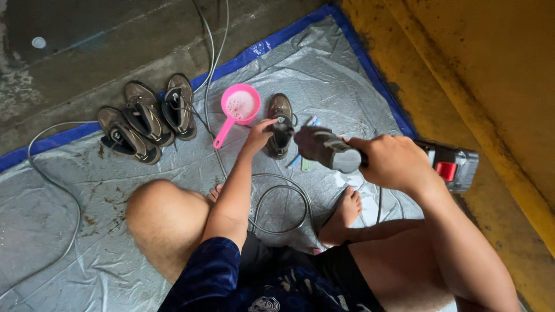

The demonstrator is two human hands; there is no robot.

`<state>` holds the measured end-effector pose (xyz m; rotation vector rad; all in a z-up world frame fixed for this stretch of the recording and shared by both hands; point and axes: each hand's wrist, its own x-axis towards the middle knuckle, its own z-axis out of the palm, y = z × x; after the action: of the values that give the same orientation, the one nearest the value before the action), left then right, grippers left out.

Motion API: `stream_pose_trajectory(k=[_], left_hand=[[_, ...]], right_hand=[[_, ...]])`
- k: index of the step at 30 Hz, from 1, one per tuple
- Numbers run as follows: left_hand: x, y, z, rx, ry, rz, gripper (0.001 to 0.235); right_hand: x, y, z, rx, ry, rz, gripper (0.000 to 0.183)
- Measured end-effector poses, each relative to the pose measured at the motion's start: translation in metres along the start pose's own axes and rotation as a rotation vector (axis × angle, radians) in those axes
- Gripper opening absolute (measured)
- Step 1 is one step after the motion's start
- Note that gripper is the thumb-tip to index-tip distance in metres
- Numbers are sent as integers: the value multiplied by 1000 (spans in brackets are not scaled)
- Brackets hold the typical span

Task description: The person scrubs the sole of a black sneaker with a toothbrush and then uses a power drill with a brush attachment to clean the upper part of the shoe. They repeat this process on a second sneaker, handling them one at a time.

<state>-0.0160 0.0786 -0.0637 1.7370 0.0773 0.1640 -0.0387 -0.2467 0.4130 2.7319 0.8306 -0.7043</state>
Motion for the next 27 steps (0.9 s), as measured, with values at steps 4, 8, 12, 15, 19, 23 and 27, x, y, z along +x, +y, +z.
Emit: stream_pose_trajectory(k=[4, 8, 12, 15, 19, 23, 27], left_hand=[[-2, 0, -2, 28, -20, -2, 63], [-7, 20, -4, 166, -145, -107, 90], [-18, 52, 0, 360, -196, -33, 113], [-14, 36, 3, 528, -249, -32, 127], [-12, 36, 11, 586, -231, -39, 122], [-10, 33, 14, 666, -235, -80, 123], [-2, 22, 16, 725, -249, -192, 129]], right_hand=[[4, 3, 0, 12, 7, -22, 64], [9, 7, 8, -17, -24, -32, 59], [16, 1, 16, -22, 1, -46, 60], [18, 1, 17, -58, -3, -72, 57], [15, -14, 13, -64, 5, -78, 59], [26, -27, 25, -77, 63, -123, 59], [16, -32, 15, -116, 79, -178, 55]])
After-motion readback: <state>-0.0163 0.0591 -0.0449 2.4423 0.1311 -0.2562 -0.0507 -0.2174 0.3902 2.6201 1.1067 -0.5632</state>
